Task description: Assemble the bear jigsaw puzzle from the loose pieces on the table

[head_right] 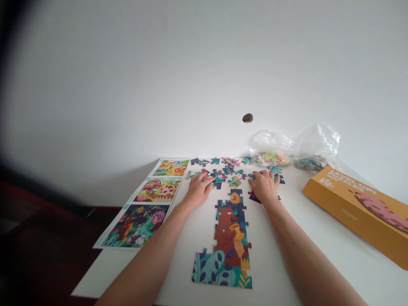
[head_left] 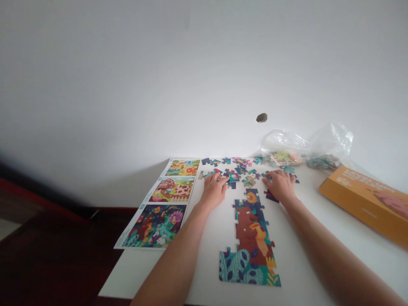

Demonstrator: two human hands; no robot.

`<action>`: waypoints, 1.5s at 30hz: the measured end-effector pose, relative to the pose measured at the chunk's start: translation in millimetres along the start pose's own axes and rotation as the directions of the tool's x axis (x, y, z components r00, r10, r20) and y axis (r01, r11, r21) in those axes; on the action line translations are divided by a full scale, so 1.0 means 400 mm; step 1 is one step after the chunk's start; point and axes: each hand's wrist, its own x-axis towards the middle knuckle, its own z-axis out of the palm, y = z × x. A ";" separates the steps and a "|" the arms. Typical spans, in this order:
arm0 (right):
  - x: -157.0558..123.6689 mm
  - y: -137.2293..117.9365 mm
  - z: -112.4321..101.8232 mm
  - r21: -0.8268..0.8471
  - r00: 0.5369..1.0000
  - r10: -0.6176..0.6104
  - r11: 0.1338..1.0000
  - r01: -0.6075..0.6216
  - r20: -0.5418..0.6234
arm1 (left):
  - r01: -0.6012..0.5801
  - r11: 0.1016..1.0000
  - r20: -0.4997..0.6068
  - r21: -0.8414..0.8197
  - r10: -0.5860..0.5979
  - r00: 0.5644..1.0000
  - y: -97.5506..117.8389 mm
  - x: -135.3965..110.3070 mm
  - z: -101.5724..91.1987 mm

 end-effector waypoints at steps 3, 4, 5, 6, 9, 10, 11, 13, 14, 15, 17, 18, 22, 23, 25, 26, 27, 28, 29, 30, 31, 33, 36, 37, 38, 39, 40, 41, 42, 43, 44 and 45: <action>-0.001 -0.003 -0.004 0.002 0.999 0.023 1.000 -0.023 0.023 | -0.004 1.000 0.000 -0.001 0.004 1.000 0.000 0.000 0.001; -0.001 -0.004 -0.006 -0.003 0.999 0.029 1.000 -0.029 0.029 | -0.003 1.000 0.002 -0.002 0.003 1.000 0.000 0.000 0.001; 0.000 -0.004 -0.007 -0.010 0.999 0.036 0.999 -0.035 0.032 | -0.001 1.000 0.003 -0.001 0.001 1.000 -0.001 0.000 0.002; 0.001 -0.004 -0.007 -0.016 0.999 0.041 0.999 -0.041 0.031 | 0.000 1.000 0.004 0.000 0.000 1.000 -0.001 0.000 0.002; 0.007 -0.001 -0.003 -0.020 0.998 0.060 0.998 -0.060 0.023 | 0.001 1.000 0.001 0.006 -0.001 1.000 -0.002 0.001 0.004; 0.009 0.000 -0.001 -0.014 0.997 0.071 0.997 -0.071 0.020 | 0.000 1.000 0.001 0.007 0.000 1.000 -0.002 0.002 0.004; 0.011 0.002 0.001 -0.004 0.996 0.083 0.997 -0.083 0.018 | 0.000 1.000 0.003 0.007 0.000 1.000 -0.003 0.002 0.005; 0.013 0.005 0.005 0.024 0.995 0.102 0.994 -0.103 0.022 | 0.000 1.000 0.006 0.007 0.000 1.000 -0.004 0.003 0.007; 0.013 0.006 0.006 0.040 0.994 0.105 0.994 -0.106 0.026 | 0.000 1.000 0.007 0.007 0.000 1.000 -0.004 0.003 0.007; 0.013 0.007 0.006 0.053 0.994 0.102 0.993 -0.104 0.028 | 0.000 1.000 0.005 0.008 0.000 1.000 -0.004 0.003 0.008; 0.011 0.008 0.006 0.071 0.996 0.091 0.993 -0.092 0.020 | 0.006 1.000 0.000 0.014 -0.006 1.000 -0.004 0.004 0.008; 0.009 0.008 0.006 0.077 0.996 0.086 0.993 -0.086 0.014 | 0.011 1.000 -0.001 0.016 -0.011 1.000 -0.003 0.004 0.008; 0.003 0.005 0.006 0.104 1.000 0.022 0.994 -0.022 -0.002 | 0.043 0.999 0.015 0.014 -0.043 0.999 0.002 0.005 0.004; 0.002 0.003 0.007 0.116 1.000 -0.015 0.993 0.016 -0.006 | 0.046 0.999 0.023 0.012 -0.046 0.999 0.003 0.005 0.002; -0.002 -0.003 0.009 0.140 0.993 -0.114 0.984 0.113 0.000 | 0.042 0.999 0.037 0.009 -0.042 0.998 0.004 0.006 0.000; -0.004 -0.007 0.010 0.150 0.987 -0.163 0.976 0.159 0.013 | 0.039 0.999 0.044 0.007 -0.039 0.998 0.003 0.006 0.000; -0.005 -0.012 0.011 0.157 0.979 -0.203 0.968 0.196 0.030 | 0.038 0.999 0.050 0.003 -0.038 0.998 0.001 0.006 0.000; -0.007 -0.016 0.011 0.160 0.972 -0.228 0.963 0.218 0.048 | 0.037 0.999 0.056 -0.002 -0.037 0.998 -0.002 0.006 0.001; -0.008 -0.019 0.011 0.158 0.970 -0.236 0.962 0.224 0.060 | 0.035 0.999 0.060 -0.009 -0.034 0.998 -0.005 0.007 0.002; -0.009 -0.022 0.009 0.154 0.971 -0.230 0.964 0.218 0.064 | 0.029 0.999 0.061 -0.018 -0.028 0.998 -0.009 0.007 0.005; -0.009 -0.024 0.007 0.148 0.975 -0.213 0.968 0.203 0.059 | 0.018 0.999 0.058 -0.030 -0.016 0.998 -0.013 0.008 0.008; -0.011 -0.027 0.003 0.140 0.982 -0.184 0.974 0.176 0.044 | -0.017 0.998 0.040 -0.060 0.020 0.999 -0.019 0.011 0.014; -0.015 -0.031 -0.004 0.154 0.968 -0.245 0.960 0.234 0.057 | -0.087 0.990 0.007 -0.114 0.088 0.996 -0.022 0.013 0.019; -0.017 -0.034 -0.004 0.162 0.955 -0.288 0.948 0.273 0.071 | -0.103 0.987 -0.003 -0.126 0.103 0.995 -0.020 0.013 0.018; -0.020 -0.036 -0.005 0.167 0.941 -0.328 0.936 0.310 0.088 | -0.106 0.986 -0.009 -0.129 0.106 0.994 -0.017 0.013 0.016; -0.022 -0.039 -0.004 0.171 0.928 -0.357 0.926 0.337 0.104 | -0.094 0.988 -0.014 -0.122 0.093 0.996 -0.013 0.012 0.012; -0.023 -0.041 -0.003 0.171 0.922 -0.370 0.922 0.348 0.115 | -0.065 0.992 -0.018 -0.107 0.064 0.998 -0.008 0.011 0.008; -0.024 -0.043 -0.002 0.169 0.923 -0.366 0.923 0.344 0.119 | -0.025 0.996 -0.023 -0.086 0.023 0.999 -0.003 0.010 0.003; -0.024 -0.044 0.000 0.167 0.929 -0.351 0.929 0.331 0.114 | 0.019 0.998 -0.030 -0.063 -0.021 0.999 0.001 0.009 -0.001; -0.024 -0.044 0.001 0.164 0.938 -0.331 0.936 0.312 0.104 | 0.063 0.997 -0.041 -0.045 -0.064 0.997 0.004 0.008 -0.006; -0.024 -0.044 0.002 0.163 0.946 -0.311 0.942 0.294 0.090 | 0.097 0.995 -0.055 -0.032 -0.099 0.994 0.006 0.008 -0.010; -0.023 -0.043 0.003 0.162 0.954 -0.292 0.947 0.277 0.075 | 0.119 0.993 -0.069 -0.026 -0.121 0.990 0.007 0.009 -0.013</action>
